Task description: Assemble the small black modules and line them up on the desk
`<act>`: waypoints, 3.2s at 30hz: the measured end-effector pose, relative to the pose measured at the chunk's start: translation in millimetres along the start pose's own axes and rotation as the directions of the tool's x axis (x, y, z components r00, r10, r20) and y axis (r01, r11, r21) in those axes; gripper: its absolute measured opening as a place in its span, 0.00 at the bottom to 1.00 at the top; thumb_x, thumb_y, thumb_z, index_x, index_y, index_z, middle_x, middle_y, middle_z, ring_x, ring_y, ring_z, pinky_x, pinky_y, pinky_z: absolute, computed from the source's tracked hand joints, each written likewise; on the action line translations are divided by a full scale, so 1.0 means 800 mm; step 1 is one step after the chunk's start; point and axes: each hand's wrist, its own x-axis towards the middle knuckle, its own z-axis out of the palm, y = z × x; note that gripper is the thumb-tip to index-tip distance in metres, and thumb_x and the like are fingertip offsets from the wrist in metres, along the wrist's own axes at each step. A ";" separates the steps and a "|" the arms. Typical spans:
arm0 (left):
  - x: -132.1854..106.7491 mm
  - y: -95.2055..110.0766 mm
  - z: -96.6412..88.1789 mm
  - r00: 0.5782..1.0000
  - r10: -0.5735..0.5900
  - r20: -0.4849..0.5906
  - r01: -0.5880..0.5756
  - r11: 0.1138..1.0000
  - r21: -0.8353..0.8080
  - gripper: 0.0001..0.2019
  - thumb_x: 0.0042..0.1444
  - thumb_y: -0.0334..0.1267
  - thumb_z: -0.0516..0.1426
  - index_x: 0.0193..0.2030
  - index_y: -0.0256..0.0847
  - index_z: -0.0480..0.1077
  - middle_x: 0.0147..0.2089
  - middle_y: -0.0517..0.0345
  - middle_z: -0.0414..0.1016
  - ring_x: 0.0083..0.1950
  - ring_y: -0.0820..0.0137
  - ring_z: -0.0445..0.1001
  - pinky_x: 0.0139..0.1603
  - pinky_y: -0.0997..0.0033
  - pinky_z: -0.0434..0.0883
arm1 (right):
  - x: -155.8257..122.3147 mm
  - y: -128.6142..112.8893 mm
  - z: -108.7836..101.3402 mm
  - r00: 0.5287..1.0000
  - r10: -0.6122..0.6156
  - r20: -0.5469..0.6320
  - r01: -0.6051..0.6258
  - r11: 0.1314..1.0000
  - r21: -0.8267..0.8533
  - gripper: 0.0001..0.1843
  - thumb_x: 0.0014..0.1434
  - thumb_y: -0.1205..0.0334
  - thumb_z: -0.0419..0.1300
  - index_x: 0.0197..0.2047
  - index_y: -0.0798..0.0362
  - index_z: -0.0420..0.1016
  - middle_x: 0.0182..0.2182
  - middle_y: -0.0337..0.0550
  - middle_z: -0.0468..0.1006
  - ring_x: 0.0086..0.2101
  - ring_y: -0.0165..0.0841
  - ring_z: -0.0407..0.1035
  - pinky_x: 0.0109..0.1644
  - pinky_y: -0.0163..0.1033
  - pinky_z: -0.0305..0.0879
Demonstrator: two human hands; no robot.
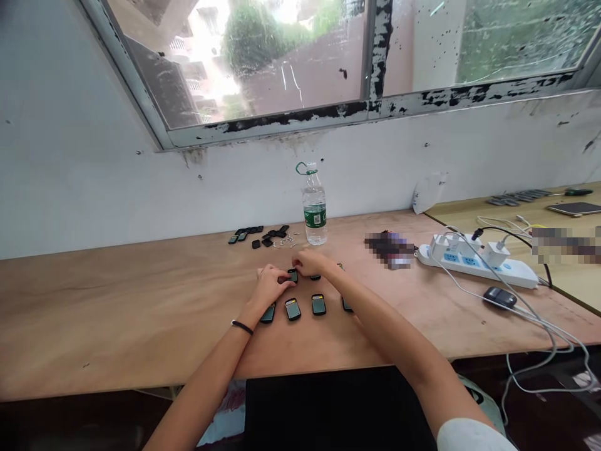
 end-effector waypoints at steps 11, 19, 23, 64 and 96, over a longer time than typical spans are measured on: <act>0.006 0.004 0.001 0.989 0.115 -0.090 -0.123 0.989 -0.088 0.10 0.65 0.46 0.62 0.40 0.46 0.83 0.45 0.54 0.83 0.53 0.59 0.73 0.53 0.57 0.62 | -0.084 0.027 -0.039 0.997 0.016 0.073 -0.014 1.000 -0.022 0.24 0.58 0.76 0.57 0.54 0.51 0.81 0.53 0.50 0.81 0.54 0.45 0.73 0.58 0.44 0.64; 0.025 0.060 0.008 0.964 0.250 0.095 -0.247 0.968 -0.042 0.12 0.63 0.49 0.62 0.42 0.44 0.82 0.43 0.52 0.82 0.51 0.57 0.75 0.56 0.58 0.63 | -0.104 0.024 -0.038 0.999 0.024 0.023 -0.025 1.000 0.016 0.15 0.58 0.66 0.64 0.50 0.52 0.80 0.48 0.49 0.81 0.52 0.45 0.71 0.57 0.46 0.64; 0.038 0.074 0.012 0.971 0.183 0.155 -0.185 0.983 0.002 0.11 0.58 0.48 0.66 0.40 0.43 0.80 0.42 0.53 0.82 0.50 0.56 0.76 0.54 0.59 0.64 | -0.099 0.025 -0.031 1.000 0.011 0.019 -0.012 0.998 0.059 0.12 0.58 0.68 0.65 0.45 0.52 0.81 0.45 0.47 0.80 0.48 0.41 0.72 0.50 0.39 0.65; 0.021 0.069 0.021 0.977 0.197 0.085 -0.200 0.979 0.029 0.08 0.63 0.42 0.62 0.42 0.46 0.83 0.45 0.52 0.84 0.53 0.56 0.76 0.55 0.56 0.62 | -0.069 0.041 -0.003 0.975 0.199 -0.103 -0.186 0.975 0.122 0.11 0.62 0.73 0.60 0.40 0.55 0.84 0.40 0.46 0.85 0.40 0.36 0.76 0.45 0.36 0.68; 0.050 0.147 0.051 0.958 0.251 0.141 -0.257 0.966 0.025 0.06 0.63 0.38 0.63 0.45 0.43 0.79 0.47 0.50 0.83 0.53 0.55 0.77 0.57 0.56 0.62 | -0.167 0.103 -0.048 0.999 0.048 -0.003 -0.042 0.898 0.438 0.08 0.60 0.62 0.63 0.42 0.55 0.74 0.33 0.39 0.74 0.31 0.30 0.65 0.34 0.33 0.62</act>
